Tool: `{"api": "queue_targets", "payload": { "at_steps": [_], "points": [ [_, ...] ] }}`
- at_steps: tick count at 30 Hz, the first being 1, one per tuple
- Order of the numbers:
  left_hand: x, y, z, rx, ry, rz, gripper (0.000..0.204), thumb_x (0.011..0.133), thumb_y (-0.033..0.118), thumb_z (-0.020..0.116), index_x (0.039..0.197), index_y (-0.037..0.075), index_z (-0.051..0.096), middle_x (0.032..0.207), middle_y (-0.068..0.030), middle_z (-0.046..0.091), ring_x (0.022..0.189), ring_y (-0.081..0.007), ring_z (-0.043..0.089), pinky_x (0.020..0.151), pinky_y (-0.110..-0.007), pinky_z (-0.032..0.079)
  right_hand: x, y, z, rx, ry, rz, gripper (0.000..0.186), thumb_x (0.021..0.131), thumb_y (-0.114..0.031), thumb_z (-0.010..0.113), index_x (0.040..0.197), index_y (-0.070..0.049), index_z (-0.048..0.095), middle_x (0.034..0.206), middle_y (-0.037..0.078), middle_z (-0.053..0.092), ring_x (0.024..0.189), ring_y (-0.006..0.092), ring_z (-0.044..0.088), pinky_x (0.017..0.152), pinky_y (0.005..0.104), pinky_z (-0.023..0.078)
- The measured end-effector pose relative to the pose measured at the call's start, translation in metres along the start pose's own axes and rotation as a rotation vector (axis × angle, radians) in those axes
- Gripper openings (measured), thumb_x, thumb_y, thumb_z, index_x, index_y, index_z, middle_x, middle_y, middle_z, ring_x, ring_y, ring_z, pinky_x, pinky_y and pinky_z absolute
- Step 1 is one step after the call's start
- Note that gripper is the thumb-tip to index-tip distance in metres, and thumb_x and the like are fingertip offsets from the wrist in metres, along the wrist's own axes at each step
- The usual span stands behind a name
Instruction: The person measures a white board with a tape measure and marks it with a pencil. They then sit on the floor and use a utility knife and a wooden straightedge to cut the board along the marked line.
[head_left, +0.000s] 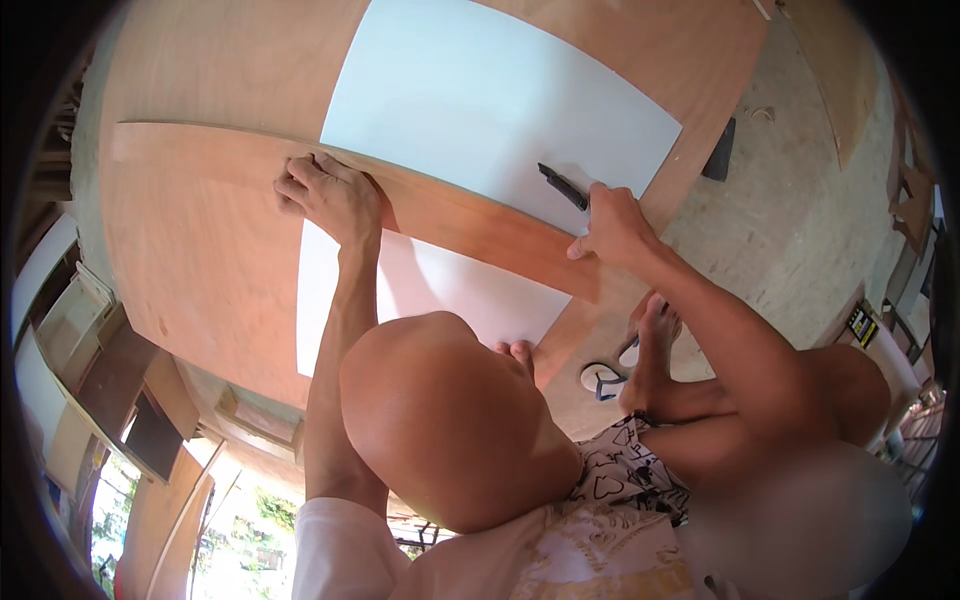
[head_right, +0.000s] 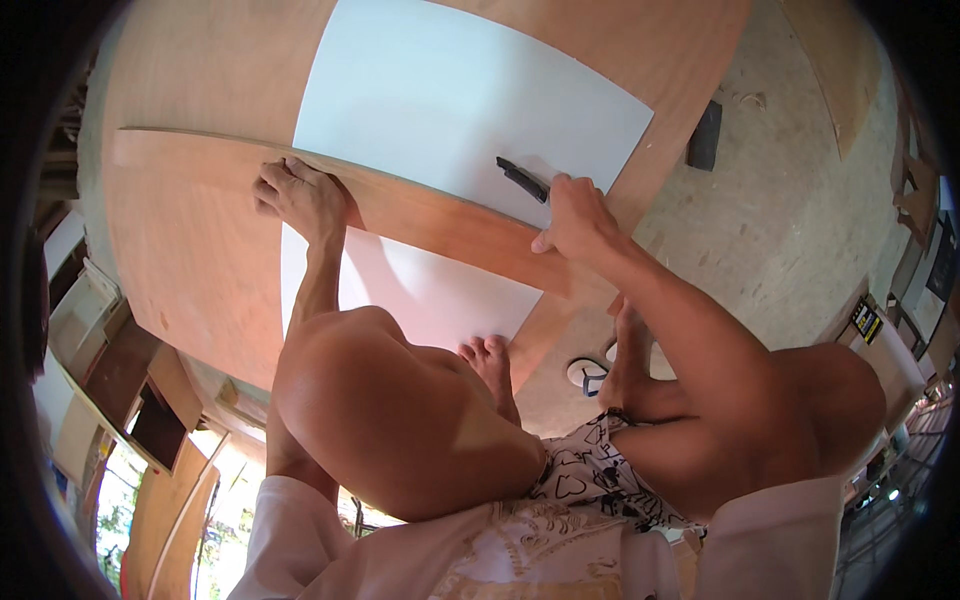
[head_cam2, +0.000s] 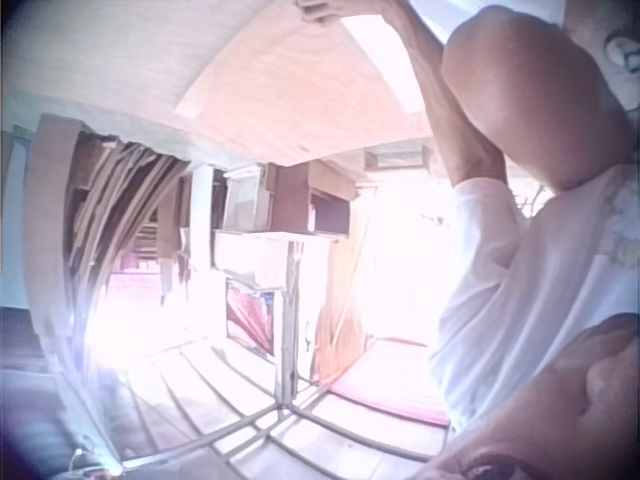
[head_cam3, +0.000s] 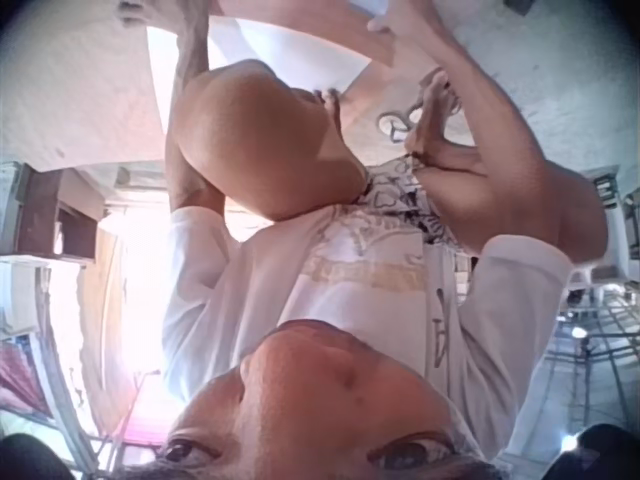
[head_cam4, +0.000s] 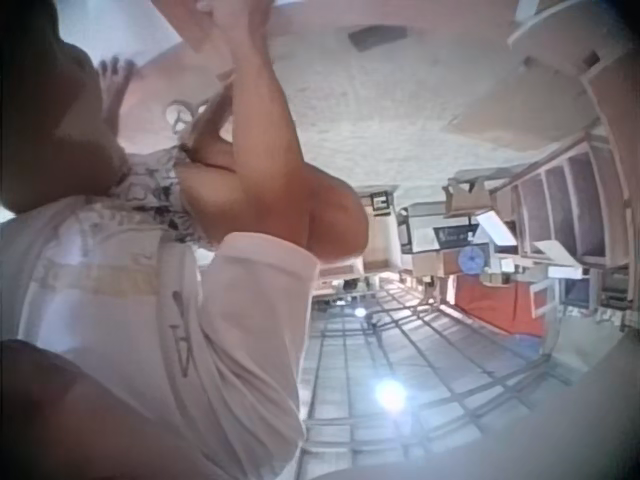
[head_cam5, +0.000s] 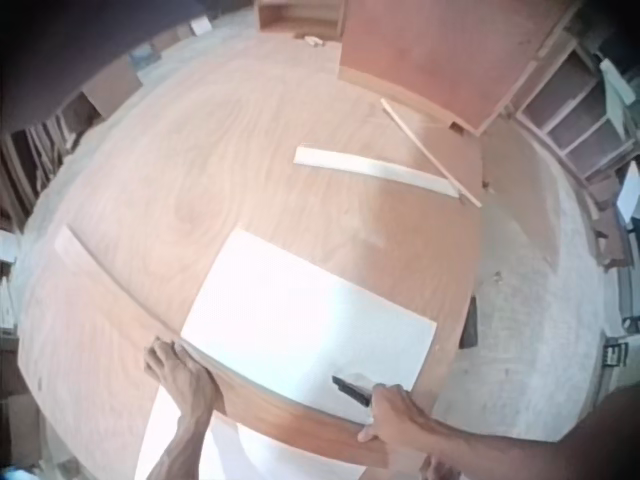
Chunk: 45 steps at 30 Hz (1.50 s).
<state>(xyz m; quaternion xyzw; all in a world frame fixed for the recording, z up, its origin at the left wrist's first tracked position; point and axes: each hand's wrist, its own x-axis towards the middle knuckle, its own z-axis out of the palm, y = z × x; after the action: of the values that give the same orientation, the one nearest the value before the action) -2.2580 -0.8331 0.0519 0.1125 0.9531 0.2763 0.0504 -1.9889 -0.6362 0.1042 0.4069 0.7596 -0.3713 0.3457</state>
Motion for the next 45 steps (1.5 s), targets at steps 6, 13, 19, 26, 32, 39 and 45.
{"api": "queue_targets", "payload": {
  "at_steps": [6, 13, 19, 26, 32, 39, 45],
  "points": [
    [0.022, -0.008, -0.008, 0.226, 0.006, -0.005, 0.023, 0.107, 0.017, 0.045, 0.120, -0.002, 0.050, 0.134, -0.0258, 0.039, 0.123, -0.0438, 0.032, 0.103, -0.058, 0.034, -0.006, -0.003, 0.002, 0.026, 0.040, -0.033, 0.062, 0.061, -0.016, 0.103, 0.100, 0.010, 0.063, 0.089, 0.025, 0.072, 0.089, 0.0400, 0.074, 0.078, 0.0463, 0.059],
    [0.050, 0.016, -0.016, 0.128, 0.088, -0.250, 0.057, 0.104, 0.039, 0.055, 0.149, 0.006, 0.043, 0.137, -0.0302, 0.034, 0.122, -0.0450, 0.032, 0.099, -0.063, 0.041, -0.002, -0.001, 0.003, 0.056, 0.029, -0.002, 0.065, 0.059, -0.016, 0.104, 0.102, 0.010, 0.062, 0.090, 0.027, 0.072, 0.091, 0.0408, 0.074, 0.079, 0.0462, 0.059],
    [0.056, 0.009, -0.018, 0.090, 0.169, -0.281, 0.071, 0.101, 0.053, 0.057, 0.160, 0.017, 0.041, 0.144, -0.0327, 0.031, 0.137, -0.0465, 0.037, 0.096, -0.055, 0.053, -0.002, 0.000, 0.005, 0.049, 0.066, -0.031, 0.066, 0.056, -0.015, 0.104, 0.101, 0.009, 0.063, 0.089, 0.025, 0.073, 0.090, 0.0394, 0.075, 0.079, 0.0452, 0.059],
    [0.054, 0.019, -0.024, 0.053, 0.052, -0.330, 0.073, 0.101, 0.058, 0.056, 0.163, 0.022, 0.041, 0.140, -0.0338, 0.041, 0.113, -0.0455, 0.064, 0.093, -0.051, 0.056, -0.002, 0.005, 0.005, 0.094, 0.063, -0.042, 0.065, 0.055, -0.014, 0.104, 0.101, 0.010, 0.063, 0.089, 0.025, 0.074, 0.090, 0.0399, 0.075, 0.079, 0.0454, 0.060],
    [0.054, 0.021, -0.027, 0.117, 0.025, -0.349, 0.073, 0.101, 0.060, 0.054, 0.163, 0.025, 0.041, 0.139, -0.0336, 0.043, 0.112, -0.0447, 0.064, 0.092, -0.050, 0.056, -0.003, 0.005, 0.005, 0.116, 0.079, -0.043, 0.066, 0.055, -0.013, 0.104, 0.101, 0.010, 0.063, 0.088, 0.026, 0.073, 0.090, 0.0405, 0.075, 0.079, 0.0460, 0.059],
    [0.052, 0.023, -0.025, 0.137, 0.029, -0.367, 0.072, 0.100, 0.062, 0.054, 0.161, 0.027, 0.042, 0.138, -0.0317, 0.045, 0.112, -0.0436, 0.065, 0.093, -0.051, 0.057, -0.003, 0.005, 0.005, 0.117, 0.073, -0.041, 0.066, 0.055, -0.013, 0.104, 0.102, 0.010, 0.063, 0.089, 0.025, 0.073, 0.089, 0.0400, 0.074, 0.079, 0.0455, 0.059],
    [0.052, 0.022, -0.026, 0.152, 0.017, -0.370, 0.072, 0.099, 0.061, 0.053, 0.162, 0.027, 0.041, 0.137, -0.0317, 0.045, 0.112, -0.0428, 0.064, 0.094, -0.051, 0.056, -0.005, 0.004, 0.005, 0.129, 0.075, -0.028, 0.065, 0.057, -0.011, 0.103, 0.102, 0.010, 0.063, 0.089, 0.025, 0.072, 0.088, 0.0388, 0.074, 0.079, 0.0452, 0.060]
  ]
}}
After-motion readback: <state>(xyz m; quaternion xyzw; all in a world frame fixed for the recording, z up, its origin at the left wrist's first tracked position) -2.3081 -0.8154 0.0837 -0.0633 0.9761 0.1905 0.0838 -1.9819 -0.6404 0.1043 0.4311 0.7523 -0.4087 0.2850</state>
